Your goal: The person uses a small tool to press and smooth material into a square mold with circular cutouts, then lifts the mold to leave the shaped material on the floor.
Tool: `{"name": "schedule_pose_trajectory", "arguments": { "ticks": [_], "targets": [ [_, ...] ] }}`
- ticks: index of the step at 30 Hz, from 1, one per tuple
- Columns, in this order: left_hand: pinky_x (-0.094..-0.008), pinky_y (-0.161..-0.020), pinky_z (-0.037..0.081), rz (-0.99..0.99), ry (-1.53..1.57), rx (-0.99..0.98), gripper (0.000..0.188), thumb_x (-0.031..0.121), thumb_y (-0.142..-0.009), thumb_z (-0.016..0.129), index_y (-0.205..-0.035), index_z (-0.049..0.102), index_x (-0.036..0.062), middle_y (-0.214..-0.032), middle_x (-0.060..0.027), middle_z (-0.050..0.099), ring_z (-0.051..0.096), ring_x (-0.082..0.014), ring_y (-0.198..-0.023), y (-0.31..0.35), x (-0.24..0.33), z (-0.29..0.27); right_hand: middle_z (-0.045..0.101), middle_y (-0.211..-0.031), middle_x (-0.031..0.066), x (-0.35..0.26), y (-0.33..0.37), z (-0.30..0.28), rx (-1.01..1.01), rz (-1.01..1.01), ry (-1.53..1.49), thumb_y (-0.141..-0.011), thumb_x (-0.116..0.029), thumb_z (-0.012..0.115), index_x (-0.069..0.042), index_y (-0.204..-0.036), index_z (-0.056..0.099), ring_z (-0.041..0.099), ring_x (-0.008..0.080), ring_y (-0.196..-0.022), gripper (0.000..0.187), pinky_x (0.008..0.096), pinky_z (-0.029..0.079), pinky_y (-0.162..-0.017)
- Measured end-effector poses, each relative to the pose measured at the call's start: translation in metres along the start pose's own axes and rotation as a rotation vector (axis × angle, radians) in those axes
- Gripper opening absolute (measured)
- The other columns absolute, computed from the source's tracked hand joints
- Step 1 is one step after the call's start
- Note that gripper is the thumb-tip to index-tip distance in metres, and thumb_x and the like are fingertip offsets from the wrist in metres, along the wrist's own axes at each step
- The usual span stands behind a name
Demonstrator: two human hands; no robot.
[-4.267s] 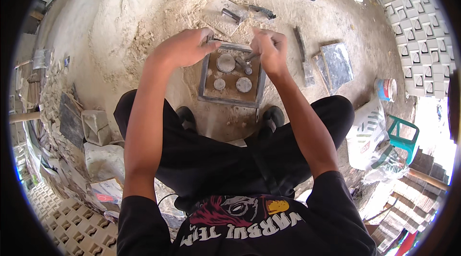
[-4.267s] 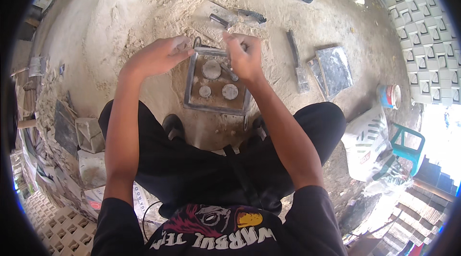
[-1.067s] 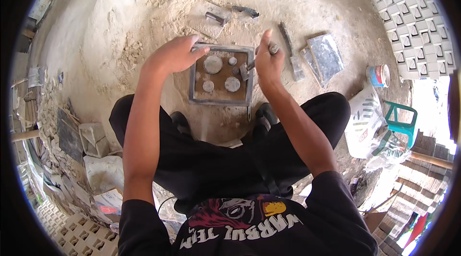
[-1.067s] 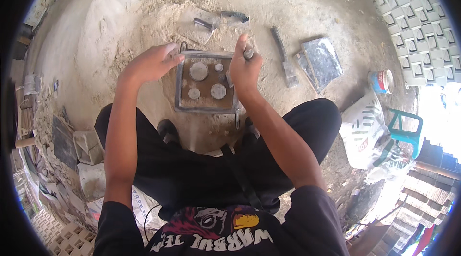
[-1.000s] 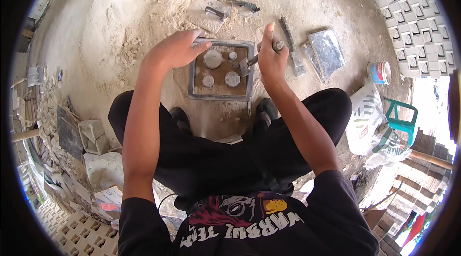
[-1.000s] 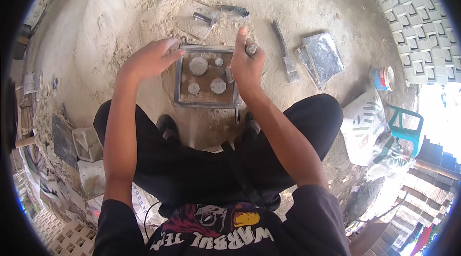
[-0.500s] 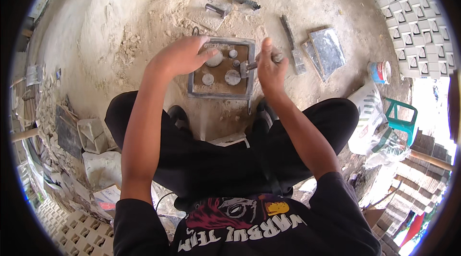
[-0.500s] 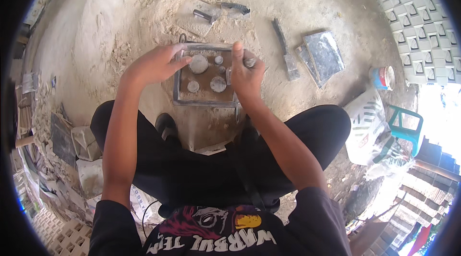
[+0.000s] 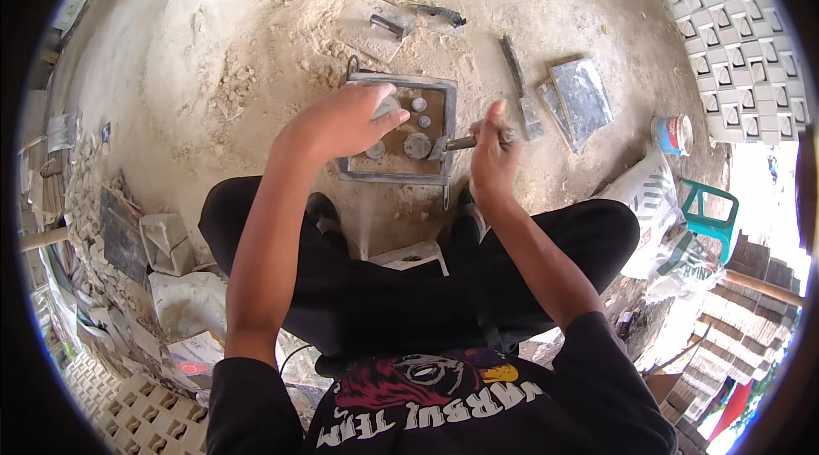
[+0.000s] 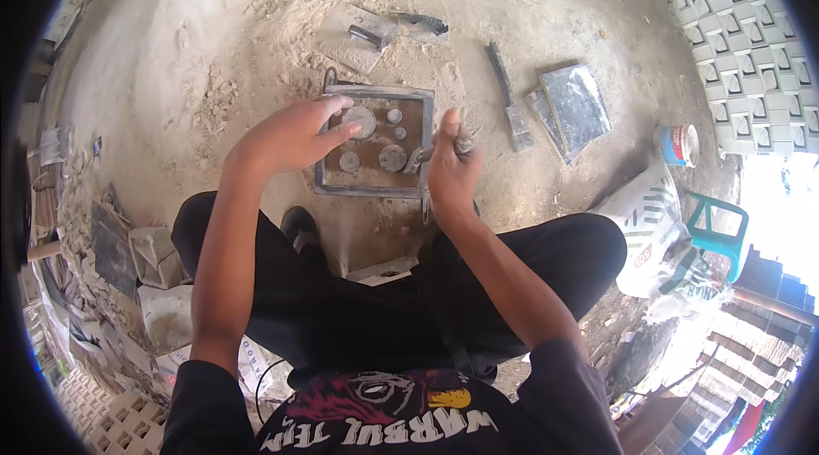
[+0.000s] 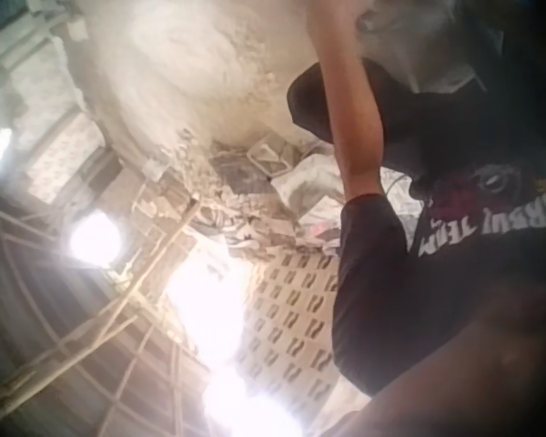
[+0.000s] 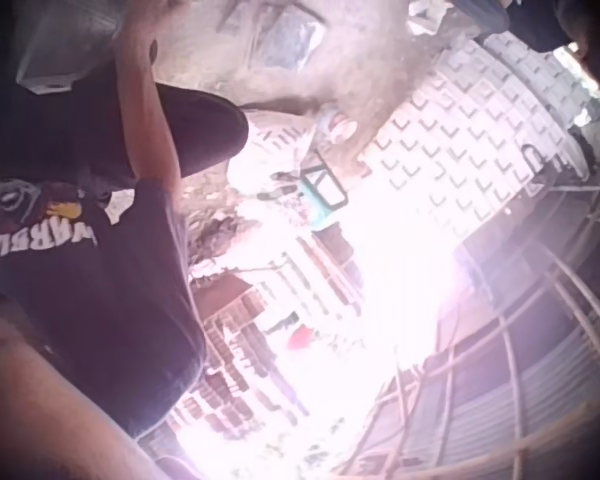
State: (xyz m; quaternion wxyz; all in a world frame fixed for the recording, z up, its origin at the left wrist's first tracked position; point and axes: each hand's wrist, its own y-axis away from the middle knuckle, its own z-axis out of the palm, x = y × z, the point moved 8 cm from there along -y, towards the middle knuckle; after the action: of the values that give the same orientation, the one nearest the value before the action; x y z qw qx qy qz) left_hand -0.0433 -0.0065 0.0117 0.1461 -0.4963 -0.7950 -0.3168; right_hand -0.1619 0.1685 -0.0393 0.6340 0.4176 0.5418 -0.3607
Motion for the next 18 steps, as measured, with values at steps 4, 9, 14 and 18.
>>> {"name": "schedule_pose_trajectory", "arguments": {
  "ticks": [4, 9, 14, 18],
  "targets": [
    [-0.0408, -0.096, 0.045, 0.022, -0.108, -0.020, 0.058, 0.047, -0.095, 0.049, -0.131, 0.050, 0.0011, -0.121, -0.0206, 0.060, 0.057, -0.0345, -0.113, -0.006, 0.025, -0.028, 0.034, -0.061, -0.0076, 0.034, 0.011, -0.015, 0.019, -0.202, 0.252, -0.101, -0.032, 0.049, -0.008, -0.064, 0.038, 0.030, 0.0029, -0.057, 0.046, 0.0266, 0.024, -0.047],
    [-0.0416, -0.097, 0.044, 0.131, -0.140, 0.002, 0.058, 0.046, -0.095, 0.049, -0.131, 0.051, 0.0012, -0.123, -0.0195, 0.059, 0.056, -0.0340, -0.114, -0.019, 0.067, -0.064, 0.047, -0.062, -0.0007, -0.019, 0.005, 0.007, -0.153, -0.020, 0.183, -0.102, -0.040, 0.042, -0.007, -0.062, 0.043, 0.040, 0.0073, -0.060, 0.052, 0.0257, 0.031, -0.054],
    [-0.0428, -0.094, 0.046, 0.125, -0.084, 0.090, 0.055, 0.044, -0.095, 0.048, -0.128, 0.052, 0.0006, -0.121, -0.0209, 0.060, 0.058, -0.0347, -0.111, -0.032, 0.020, -0.028, 0.042, -0.054, -0.0006, -0.011, 0.001, 0.006, -0.188, -0.165, 0.290, -0.103, -0.037, 0.041, -0.006, -0.056, 0.039, 0.035, 0.0075, -0.052, 0.056, 0.0257, 0.029, -0.051],
    [-0.0431, -0.093, 0.047, -0.105, -0.253, -0.279, 0.053, 0.041, -0.095, 0.051, -0.128, 0.052, 0.0005, -0.119, -0.0233, 0.060, 0.059, -0.0361, -0.109, -0.023, -0.017, 0.014, 0.043, -0.056, -0.0013, -0.022, 0.012, 0.008, -0.139, -0.198, 0.299, -0.103, -0.037, 0.043, -0.005, -0.059, 0.045, 0.037, 0.0069, -0.054, 0.054, 0.0255, 0.028, -0.052]
  ]
}}
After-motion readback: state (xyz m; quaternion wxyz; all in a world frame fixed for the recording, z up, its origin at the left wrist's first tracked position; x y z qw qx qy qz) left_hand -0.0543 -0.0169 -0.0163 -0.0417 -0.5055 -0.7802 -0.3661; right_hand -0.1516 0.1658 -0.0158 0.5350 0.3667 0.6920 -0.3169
